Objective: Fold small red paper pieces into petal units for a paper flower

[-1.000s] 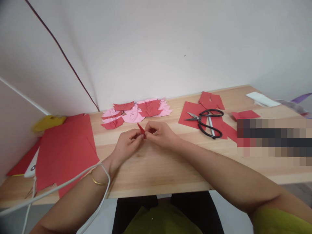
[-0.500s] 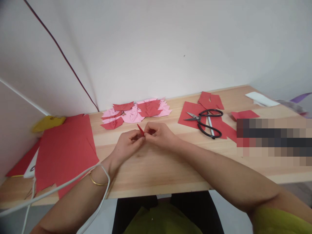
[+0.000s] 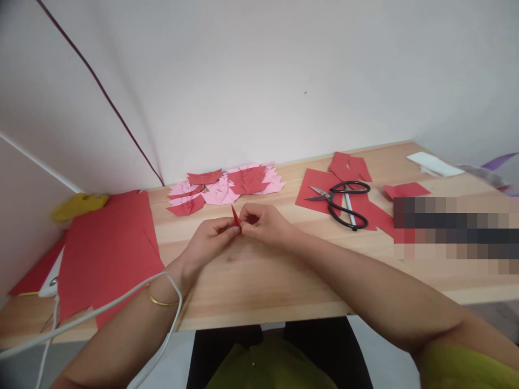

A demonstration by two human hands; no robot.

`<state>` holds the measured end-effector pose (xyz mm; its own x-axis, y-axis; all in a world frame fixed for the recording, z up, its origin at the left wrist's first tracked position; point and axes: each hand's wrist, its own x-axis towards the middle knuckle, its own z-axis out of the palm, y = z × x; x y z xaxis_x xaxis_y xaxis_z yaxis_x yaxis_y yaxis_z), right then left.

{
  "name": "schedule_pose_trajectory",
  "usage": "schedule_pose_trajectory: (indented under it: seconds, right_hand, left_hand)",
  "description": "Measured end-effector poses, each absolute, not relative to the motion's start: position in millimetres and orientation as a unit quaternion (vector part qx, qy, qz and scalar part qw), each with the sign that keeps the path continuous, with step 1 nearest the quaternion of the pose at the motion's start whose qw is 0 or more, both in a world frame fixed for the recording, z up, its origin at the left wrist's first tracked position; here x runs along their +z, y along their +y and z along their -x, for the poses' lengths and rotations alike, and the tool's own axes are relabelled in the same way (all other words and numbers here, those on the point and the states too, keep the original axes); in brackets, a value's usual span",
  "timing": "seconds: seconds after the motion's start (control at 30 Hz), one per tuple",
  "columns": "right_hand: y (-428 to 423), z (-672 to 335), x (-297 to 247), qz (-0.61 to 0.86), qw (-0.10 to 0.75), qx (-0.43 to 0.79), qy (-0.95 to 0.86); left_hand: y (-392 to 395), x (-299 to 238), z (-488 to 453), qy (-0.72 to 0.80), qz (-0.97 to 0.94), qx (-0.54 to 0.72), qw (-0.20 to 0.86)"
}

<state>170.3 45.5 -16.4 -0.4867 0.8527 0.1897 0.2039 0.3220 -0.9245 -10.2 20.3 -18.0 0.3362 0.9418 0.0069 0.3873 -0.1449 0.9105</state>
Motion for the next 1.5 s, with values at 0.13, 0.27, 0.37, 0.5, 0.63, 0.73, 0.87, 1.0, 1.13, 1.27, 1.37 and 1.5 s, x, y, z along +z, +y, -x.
schedule_pose_trajectory:
  seconds: [0.13,0.27,0.37,0.5,0.63,0.73,0.87,1.0,1.13,1.27,1.37,1.5]
  right_hand:
    - [48.1,-171.5,-15.5,0.353,0.362,0.493,-0.708]
    - [50.0,-172.0,-18.9,0.348,0.360,0.509,-0.700]
    - [50.5,-171.6,-21.7,0.344,0.357,0.514,-0.700]
    - [50.9,-171.4,-24.4,0.339,0.354,0.513,-0.704]
    - [51.3,-171.9,-24.5,0.345,0.355,0.511,-0.703]
    - [51.0,-171.9,-22.7,0.343,0.352,0.524,-0.696]
    - [49.7,-171.2,-20.7,0.288,0.353,0.573,-0.681]
    - [49.1,-170.8,-22.2,0.271,0.363,0.584,-0.673]
    - [49.6,-170.9,-22.2,0.249,0.370,0.590,-0.673]
    - [49.4,-171.3,-20.4,0.262,0.380,0.598,-0.655]
    - [48.6,-171.4,-19.6,0.304,0.389,0.577,-0.651]
    - [48.5,-171.8,-19.2,0.327,0.389,0.516,-0.690]
  left_hand:
    - [21.8,-20.2,10.6,0.481,-0.618,0.356,0.509]
    - [21.3,-22.4,9.4,0.484,-0.572,0.376,0.545]
    - [20.3,-23.1,7.5,0.482,-0.562,0.387,0.550]
    - [19.8,-23.7,5.5,0.486,-0.556,0.411,0.535]
    - [20.1,-26.2,5.3,0.486,-0.537,0.423,0.545]
    - [20.1,-27.9,5.7,0.488,-0.539,0.421,0.542]
    - [19.7,-26.6,5.9,0.495,-0.544,0.426,0.528]
    - [19.5,-23.3,5.8,0.498,-0.549,0.424,0.521]
    - [19.3,-20.5,6.2,0.507,-0.555,0.406,0.520]
    - [18.1,-17.0,5.7,0.497,-0.549,0.408,0.534]
    - [16.5,-13.8,4.7,0.500,-0.542,0.410,0.536]
    - [16.1,-11.8,3.6,0.484,-0.523,0.418,0.562]
